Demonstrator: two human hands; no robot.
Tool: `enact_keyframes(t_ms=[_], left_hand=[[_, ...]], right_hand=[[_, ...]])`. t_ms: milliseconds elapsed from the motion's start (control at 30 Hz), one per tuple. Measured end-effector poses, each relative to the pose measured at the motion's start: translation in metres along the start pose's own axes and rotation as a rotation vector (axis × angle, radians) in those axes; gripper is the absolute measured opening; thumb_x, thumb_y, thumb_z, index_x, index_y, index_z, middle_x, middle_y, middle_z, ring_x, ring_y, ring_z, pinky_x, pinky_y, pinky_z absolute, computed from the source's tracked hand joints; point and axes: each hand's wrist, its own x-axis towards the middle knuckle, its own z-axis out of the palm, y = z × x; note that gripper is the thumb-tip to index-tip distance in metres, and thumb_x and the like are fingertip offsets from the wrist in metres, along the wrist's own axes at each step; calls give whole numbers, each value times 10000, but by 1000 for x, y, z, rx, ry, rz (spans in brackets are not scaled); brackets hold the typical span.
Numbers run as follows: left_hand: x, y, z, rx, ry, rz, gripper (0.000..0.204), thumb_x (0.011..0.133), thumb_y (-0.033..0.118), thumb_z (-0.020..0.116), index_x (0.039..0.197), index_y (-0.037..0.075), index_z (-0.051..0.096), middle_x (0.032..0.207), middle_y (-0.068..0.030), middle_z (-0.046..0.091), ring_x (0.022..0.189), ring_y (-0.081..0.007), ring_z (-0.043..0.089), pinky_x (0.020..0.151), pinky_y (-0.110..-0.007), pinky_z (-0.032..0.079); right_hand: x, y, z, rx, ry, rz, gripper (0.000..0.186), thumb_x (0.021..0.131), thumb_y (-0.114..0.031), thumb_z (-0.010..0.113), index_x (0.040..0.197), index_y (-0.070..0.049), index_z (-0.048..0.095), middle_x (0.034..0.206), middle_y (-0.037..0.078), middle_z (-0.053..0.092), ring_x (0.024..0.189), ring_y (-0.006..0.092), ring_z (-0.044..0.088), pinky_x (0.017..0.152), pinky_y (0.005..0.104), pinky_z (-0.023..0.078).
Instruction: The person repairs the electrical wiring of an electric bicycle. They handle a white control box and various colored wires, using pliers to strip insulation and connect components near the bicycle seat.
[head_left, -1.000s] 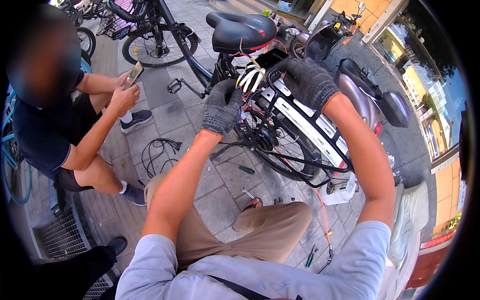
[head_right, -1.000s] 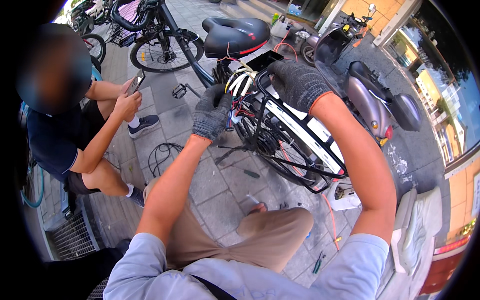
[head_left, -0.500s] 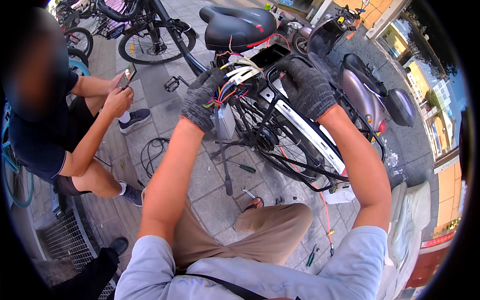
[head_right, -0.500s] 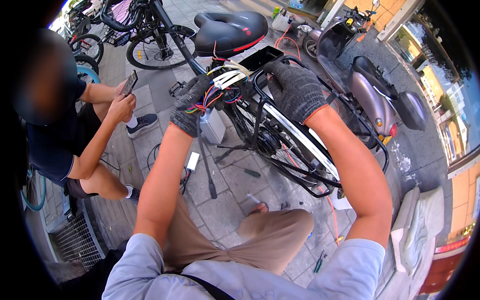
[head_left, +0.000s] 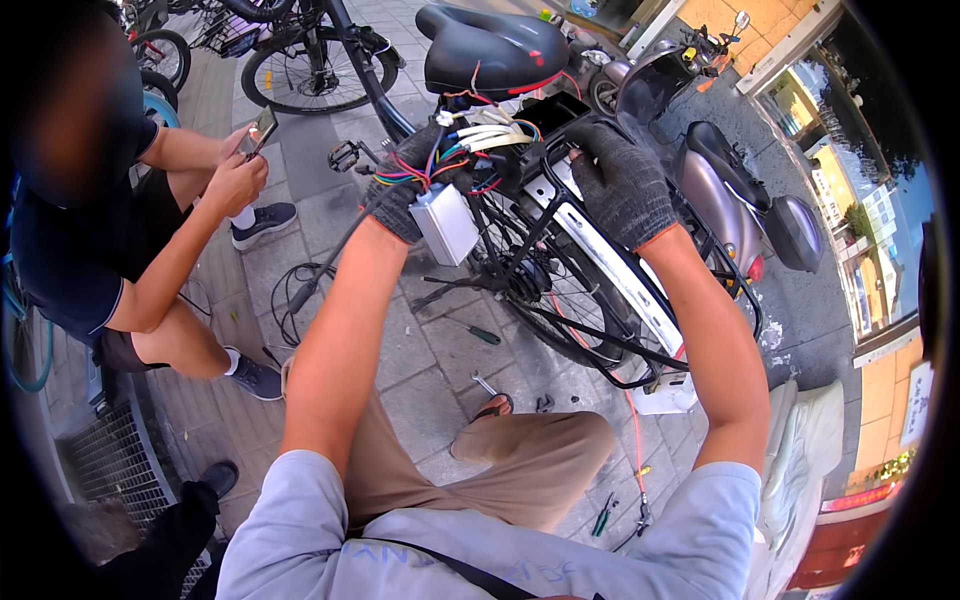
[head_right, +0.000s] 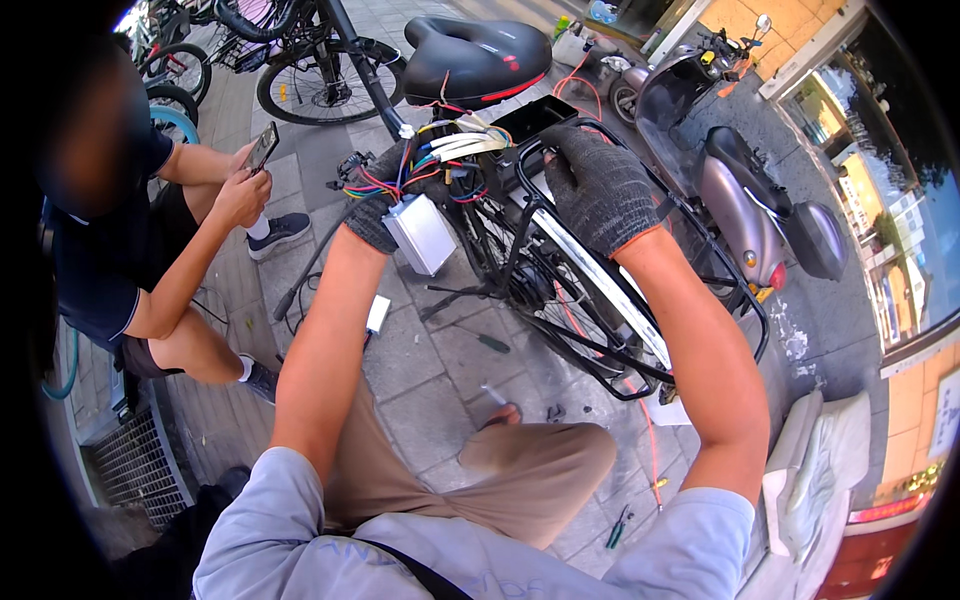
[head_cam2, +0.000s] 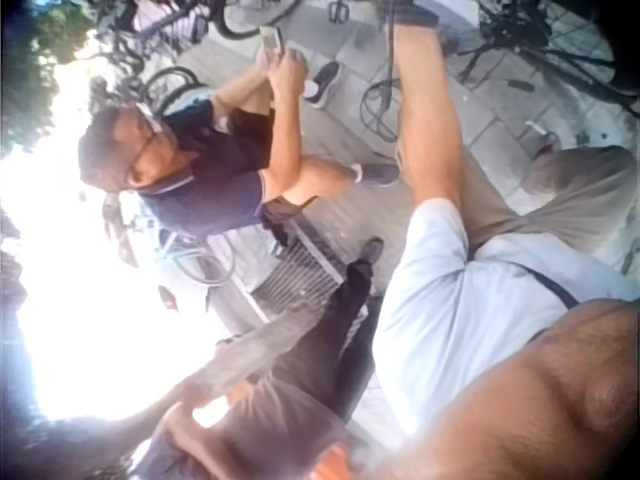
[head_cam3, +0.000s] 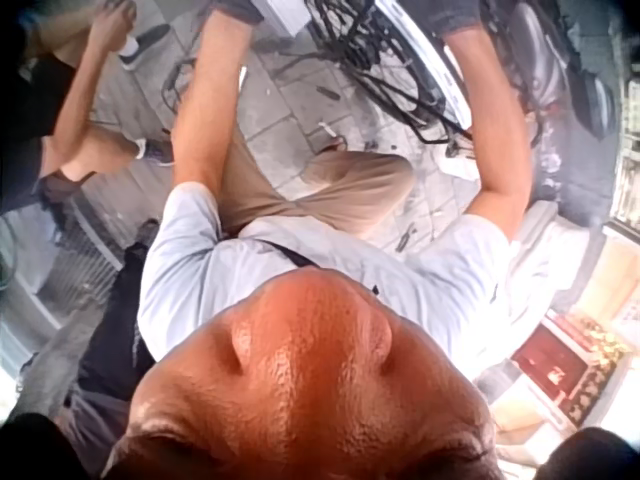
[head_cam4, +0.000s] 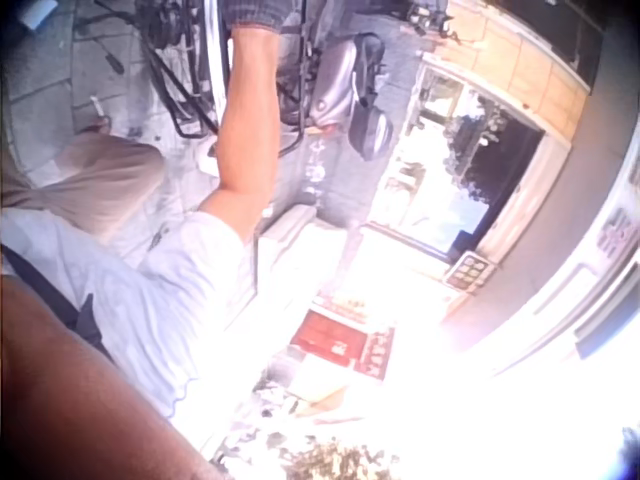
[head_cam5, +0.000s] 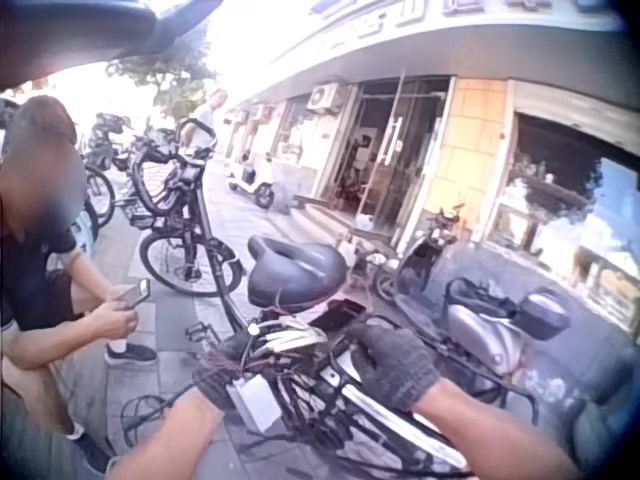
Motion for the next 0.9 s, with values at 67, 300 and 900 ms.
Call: enact_keyframes(t_ms=[67,300,900], left_hand=[[-6,-7,13,-77,-67,27,458,1030,303,635,1365,-4,579,963,-123,740,742,-183,711,812,-335,640],[-51,-5,55,-97,-324,-6,491,998,130,668,1466,41,552,1319,-116,680,1174,-203,676,1011,-354,559],[-61,34,28,172,-428,-97,770,982,476,656,1544,7,416,1341,-231,639,948,-263,766,585,-316,643]], right_hand=[[-1,-2,-1,82,-13,-9,403,872,-131,716,1260,-43,652,1258,213,661,1178,393,636,1005,474,517],[34,-22,19,103,-69,-282,929,707,-204,854,1541,-110,455,1462,221,536,1298,413,574,1082,468,502],[53,53,19,883,-101,-9,428,915,-124,747,1303,-7,610,1163,93,684,1002,192,675,886,334,553]])
